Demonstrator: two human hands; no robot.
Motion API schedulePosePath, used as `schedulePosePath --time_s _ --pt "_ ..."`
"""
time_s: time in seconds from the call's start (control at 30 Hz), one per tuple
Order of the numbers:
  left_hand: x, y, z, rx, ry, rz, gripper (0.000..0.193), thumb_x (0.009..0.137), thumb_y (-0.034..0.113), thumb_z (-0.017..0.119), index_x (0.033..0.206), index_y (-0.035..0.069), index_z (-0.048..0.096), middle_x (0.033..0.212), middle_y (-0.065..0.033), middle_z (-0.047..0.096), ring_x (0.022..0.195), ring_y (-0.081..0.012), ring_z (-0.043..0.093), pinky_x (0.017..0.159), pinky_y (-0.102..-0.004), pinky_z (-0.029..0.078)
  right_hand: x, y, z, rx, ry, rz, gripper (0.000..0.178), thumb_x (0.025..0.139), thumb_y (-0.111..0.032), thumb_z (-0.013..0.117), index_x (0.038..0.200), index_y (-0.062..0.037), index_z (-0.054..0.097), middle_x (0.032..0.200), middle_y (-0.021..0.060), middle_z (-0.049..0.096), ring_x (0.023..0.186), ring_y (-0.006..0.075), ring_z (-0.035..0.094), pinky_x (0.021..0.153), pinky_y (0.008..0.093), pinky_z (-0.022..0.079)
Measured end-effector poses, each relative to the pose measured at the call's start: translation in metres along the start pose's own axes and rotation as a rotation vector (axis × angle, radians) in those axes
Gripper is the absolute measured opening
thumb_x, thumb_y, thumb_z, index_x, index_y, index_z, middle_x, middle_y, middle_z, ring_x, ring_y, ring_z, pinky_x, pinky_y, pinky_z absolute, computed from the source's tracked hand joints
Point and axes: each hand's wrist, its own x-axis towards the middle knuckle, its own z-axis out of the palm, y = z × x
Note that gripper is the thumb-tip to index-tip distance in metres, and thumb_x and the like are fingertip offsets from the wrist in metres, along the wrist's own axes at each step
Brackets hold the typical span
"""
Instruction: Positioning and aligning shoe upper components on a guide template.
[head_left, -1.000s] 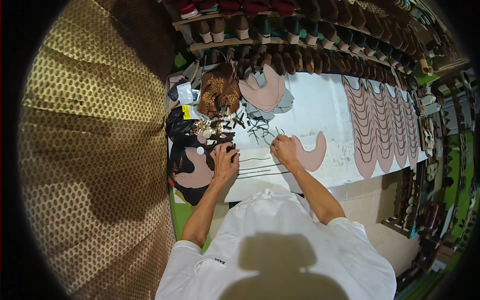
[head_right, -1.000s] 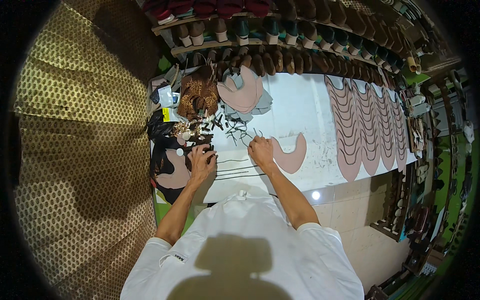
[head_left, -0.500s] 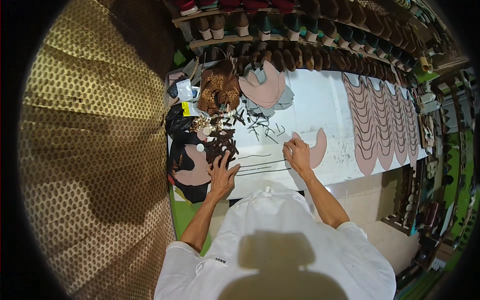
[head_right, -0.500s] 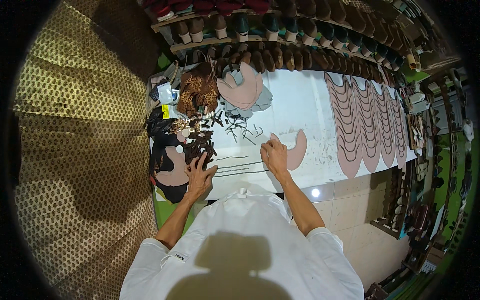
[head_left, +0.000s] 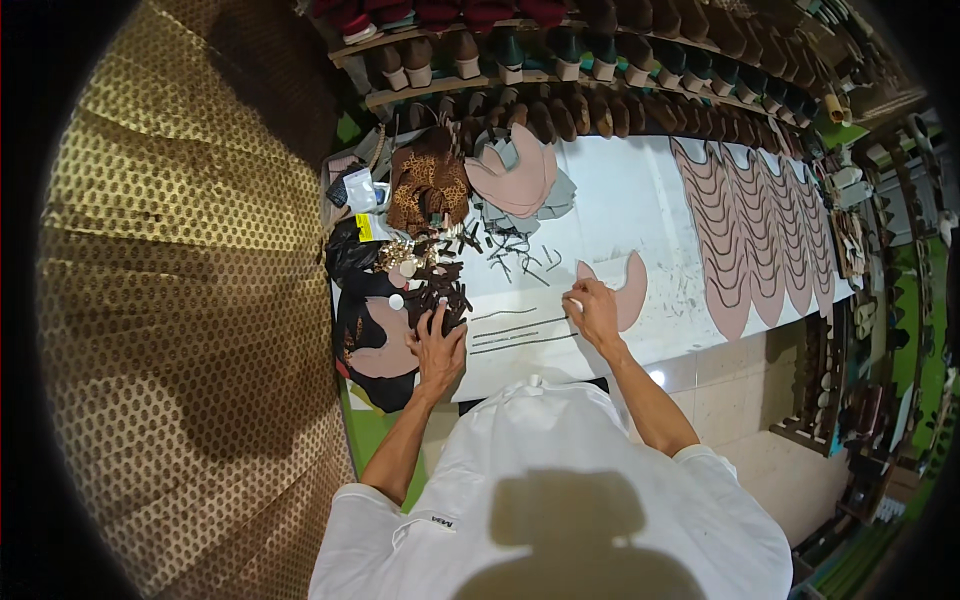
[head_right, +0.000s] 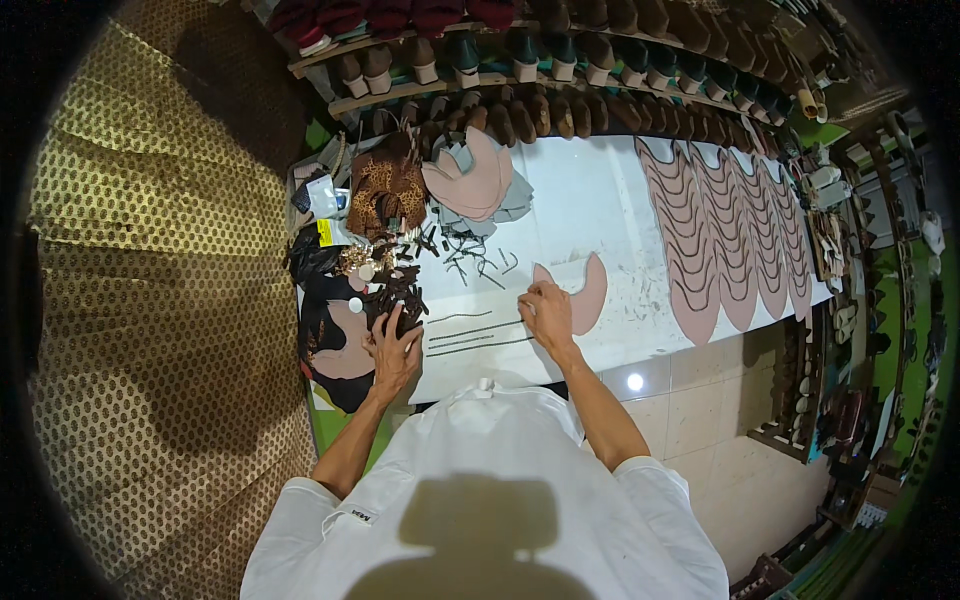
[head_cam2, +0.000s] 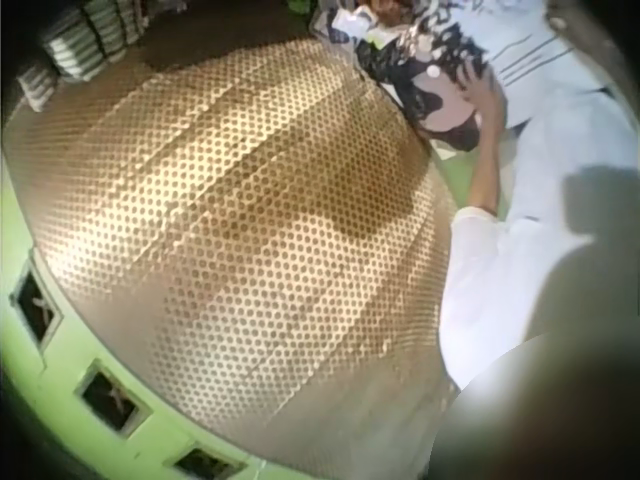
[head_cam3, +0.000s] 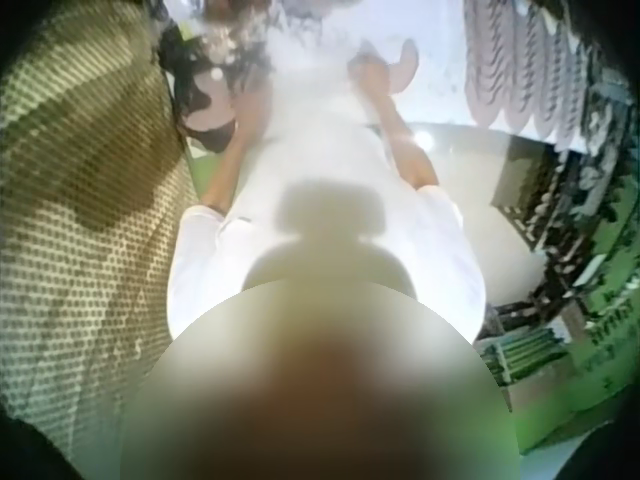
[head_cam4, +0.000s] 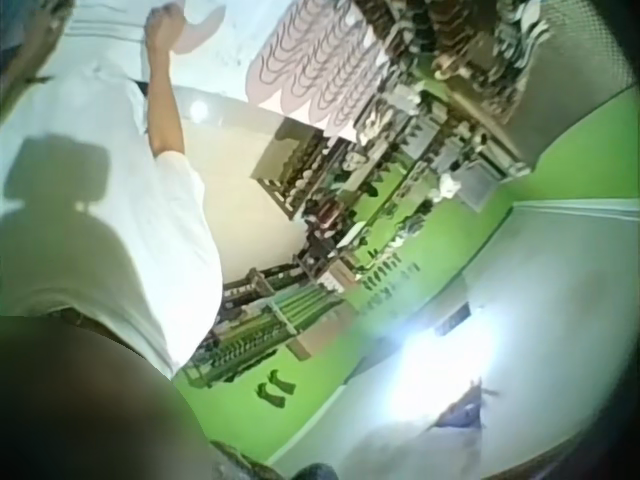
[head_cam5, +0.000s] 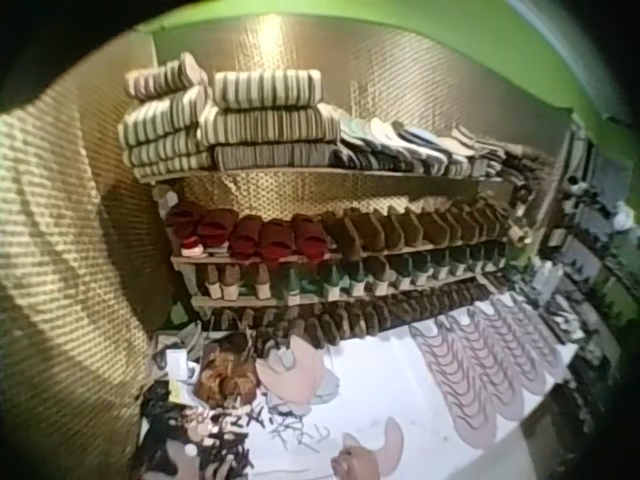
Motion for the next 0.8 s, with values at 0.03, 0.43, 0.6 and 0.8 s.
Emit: schedulePosePath --time_s 0.03,0.43,0.6,0.8 --pt "0.006 0.003 0.002 -0.001 0.045 -0.007 0.018 0.089 0.021 0.077 0.106 0.024 0.079 0.162 -0.0084 0.042 0.146 -0.0351 0.033 0.107 -0.0652 0.020 0.002 -0.002 0.004 0.000 0.001 -0.002 0.015 0.089 -0.019 0.074 0.097 -0.0079 0.080 0.105 0.0099 0.070 0.100 0.0315 0.063 0.092 0.0457 0.045" --pt "0.072 0.025 0.015 -0.120 0.125 -0.051 0.020 0.084 0.012 0.076 0.104 0.015 0.080 0.158 -0.0164 0.043 0.148 -0.0411 0.031 0.109 -0.0719 0.017 0.059 -0.041 0.056 -0.060 -0.124 -0.083 0.014 0.081 -0.024 0.077 0.087 -0.0114 0.080 0.107 0.0052 0.065 0.106 0.0266 0.058 0.094 0.0439 0.043" --pt "0.067 0.029 0.011 -0.122 0.121 -0.054 0.023 0.085 0.015 0.078 0.107 0.018 0.080 0.160 -0.0142 0.044 0.148 -0.0386 0.031 0.110 -0.0669 0.015 0.068 -0.052 0.079 -0.226 -0.193 -0.049 0.014 0.082 -0.024 0.077 0.088 -0.0107 0.079 0.106 0.0044 0.064 0.105 0.0246 0.059 0.099 0.0474 0.039" --pt "0.057 0.025 0.008 -0.136 0.084 -0.115 0.026 0.088 0.020 0.077 0.114 0.019 0.079 0.160 -0.0144 0.043 0.148 -0.0407 0.030 0.110 -0.0662 0.016 0.090 -0.049 0.071 -0.289 -0.246 -0.229 0.016 0.087 -0.019 0.072 0.094 -0.0061 0.077 0.110 0.0054 0.065 0.109 0.0249 0.061 0.100 0.0481 0.041"
